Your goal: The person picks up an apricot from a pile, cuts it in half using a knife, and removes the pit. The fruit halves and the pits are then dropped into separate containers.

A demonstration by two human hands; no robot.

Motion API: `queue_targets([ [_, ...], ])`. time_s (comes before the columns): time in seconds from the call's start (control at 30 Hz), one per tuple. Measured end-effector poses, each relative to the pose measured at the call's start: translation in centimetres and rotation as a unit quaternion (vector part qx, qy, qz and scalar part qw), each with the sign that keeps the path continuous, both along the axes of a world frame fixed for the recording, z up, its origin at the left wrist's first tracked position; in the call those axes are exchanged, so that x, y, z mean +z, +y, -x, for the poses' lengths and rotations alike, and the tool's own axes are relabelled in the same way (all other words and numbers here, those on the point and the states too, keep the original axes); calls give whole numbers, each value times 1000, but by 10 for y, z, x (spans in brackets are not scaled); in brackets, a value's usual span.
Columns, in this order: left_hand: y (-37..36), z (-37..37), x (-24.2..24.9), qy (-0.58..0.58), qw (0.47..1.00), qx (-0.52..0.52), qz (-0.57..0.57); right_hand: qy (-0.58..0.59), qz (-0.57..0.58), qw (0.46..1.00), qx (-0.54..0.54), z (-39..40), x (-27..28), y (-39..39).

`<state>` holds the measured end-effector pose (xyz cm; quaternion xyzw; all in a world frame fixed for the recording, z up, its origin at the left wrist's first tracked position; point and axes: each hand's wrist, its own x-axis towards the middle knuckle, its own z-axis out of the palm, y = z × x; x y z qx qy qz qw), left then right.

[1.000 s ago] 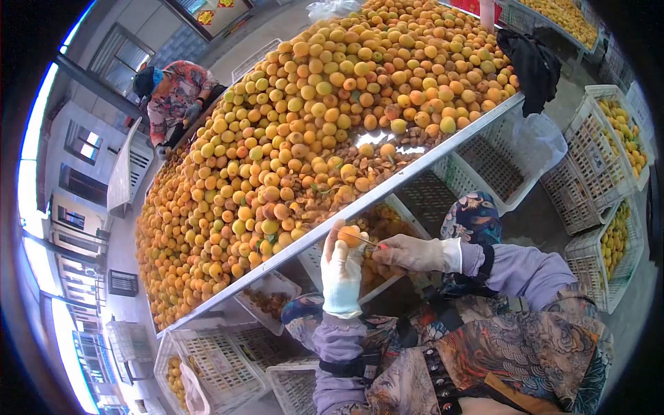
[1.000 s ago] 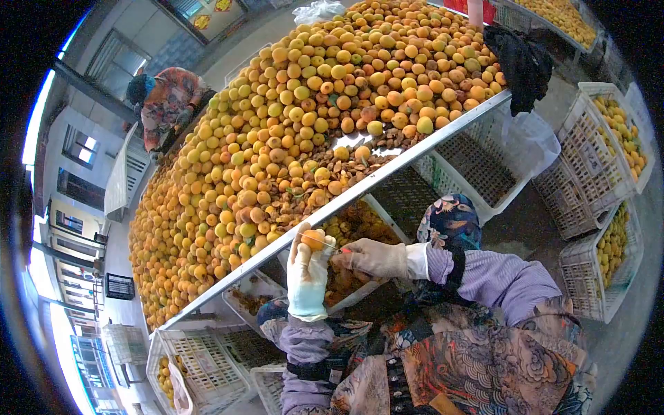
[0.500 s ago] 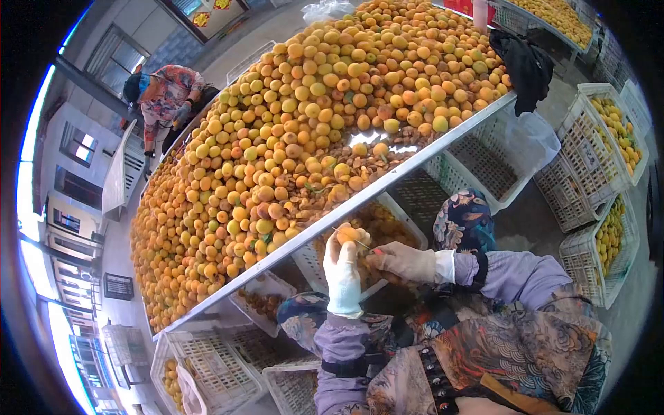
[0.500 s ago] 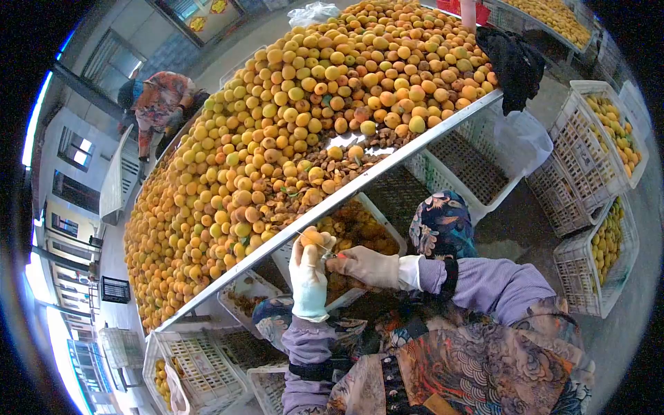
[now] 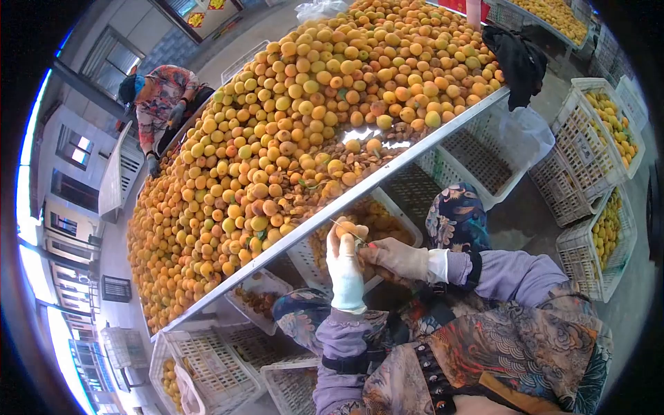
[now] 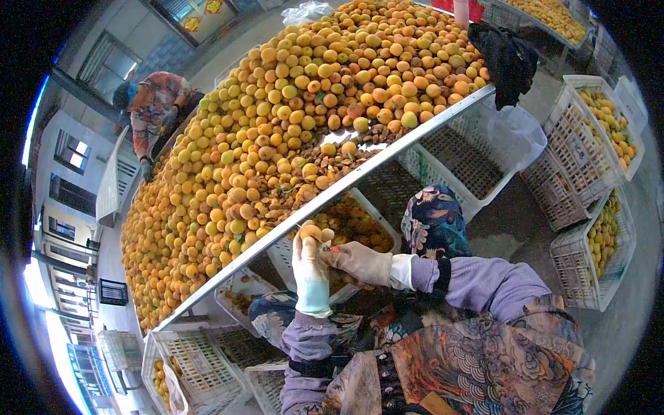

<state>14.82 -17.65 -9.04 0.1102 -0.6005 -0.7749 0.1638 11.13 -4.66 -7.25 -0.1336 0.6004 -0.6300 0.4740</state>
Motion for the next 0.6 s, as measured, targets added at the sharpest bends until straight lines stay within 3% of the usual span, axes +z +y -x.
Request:
queue_targets([
  [0.23,-9,-4,-12,-58,996,-67,11,-1,-1,1000,0,-3,-21,-1],
  [0.3,-2,-3,-16,-64,993,-44,-90,38,45,998,-26,-4,-31,-5],
  [0.37,1,-3,-12,-84,991,-49,-96,35,36,998,-32,-6,-32,-4],
  [0.47,1,-2,-15,-79,992,-33,-90,28,23,999,-39,-6,-26,-2],
  [0.53,0,-1,-15,-81,995,-56,3,24,19,999,-42,-4,-23,0],
  [0.6,2,-1,-11,-87,995,-49,9,-2,-1,1000,-28,-2,-25,1],
])
